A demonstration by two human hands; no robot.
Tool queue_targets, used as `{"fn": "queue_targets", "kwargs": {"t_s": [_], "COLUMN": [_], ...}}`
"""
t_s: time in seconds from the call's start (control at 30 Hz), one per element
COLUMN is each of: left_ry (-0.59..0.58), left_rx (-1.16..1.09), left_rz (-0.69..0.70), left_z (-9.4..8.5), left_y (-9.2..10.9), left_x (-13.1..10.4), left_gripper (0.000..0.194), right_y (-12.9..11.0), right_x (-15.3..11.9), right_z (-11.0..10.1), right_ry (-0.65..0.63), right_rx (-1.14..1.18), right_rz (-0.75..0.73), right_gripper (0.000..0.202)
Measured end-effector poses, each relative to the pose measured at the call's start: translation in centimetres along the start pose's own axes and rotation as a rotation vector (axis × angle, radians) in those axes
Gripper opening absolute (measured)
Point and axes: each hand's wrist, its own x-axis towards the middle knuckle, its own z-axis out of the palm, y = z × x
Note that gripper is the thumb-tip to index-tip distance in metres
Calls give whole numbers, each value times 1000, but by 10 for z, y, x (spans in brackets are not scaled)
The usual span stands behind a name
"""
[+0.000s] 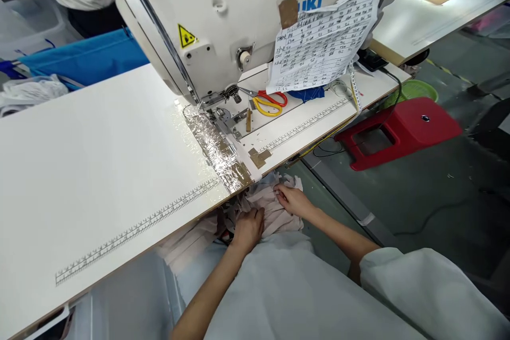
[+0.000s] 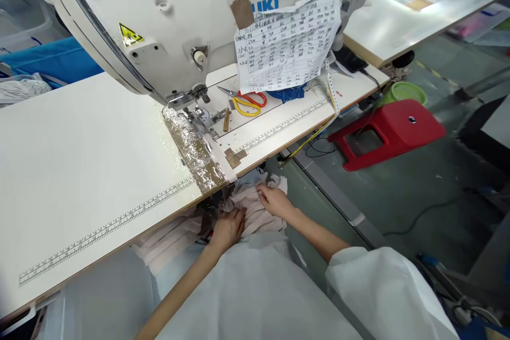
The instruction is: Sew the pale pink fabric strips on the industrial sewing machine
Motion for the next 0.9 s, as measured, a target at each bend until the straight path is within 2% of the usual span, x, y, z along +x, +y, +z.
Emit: {"fn": "queue_targets", "kwargs": {"t_s": [0.13,0.33,0.47,0.57,0.63,0.7,0.83,0.9], "left_ry": [34,96,151,195,190,172,208,234], "left_rx": [-32,-240,-481,-733,-910,-1173,-1826,-1878], "left_rz": [-48,-57,-132,-200,-243,-342,-674,-714], "left_z": [0,-9,-20,-32,-41,-50,-63,-71], "left_y": [6,7,12,23,31,39,47,47], "left_x": [-7,-2,2,5,8,11,9,1], "left_gripper": [41,26,24,31,46,59,49,49], "right_y": [-7,-15,-6,-12,-26,-46,-88,-101], "right_x": [10,46,63,51,31,7,-32,-40], "right_z": [1,-8,-30,-49,-56,-57,-53,-57], "right_ry": [7,40,130,223,294,342,291,299], "right_rx": [-18,-75,-104,-116,-94,-65,-13,61], "right_rz": [36,8,185,274,207,65,-278,-424], "right_gripper": [35,13,19,25,24,25,31,28]}}
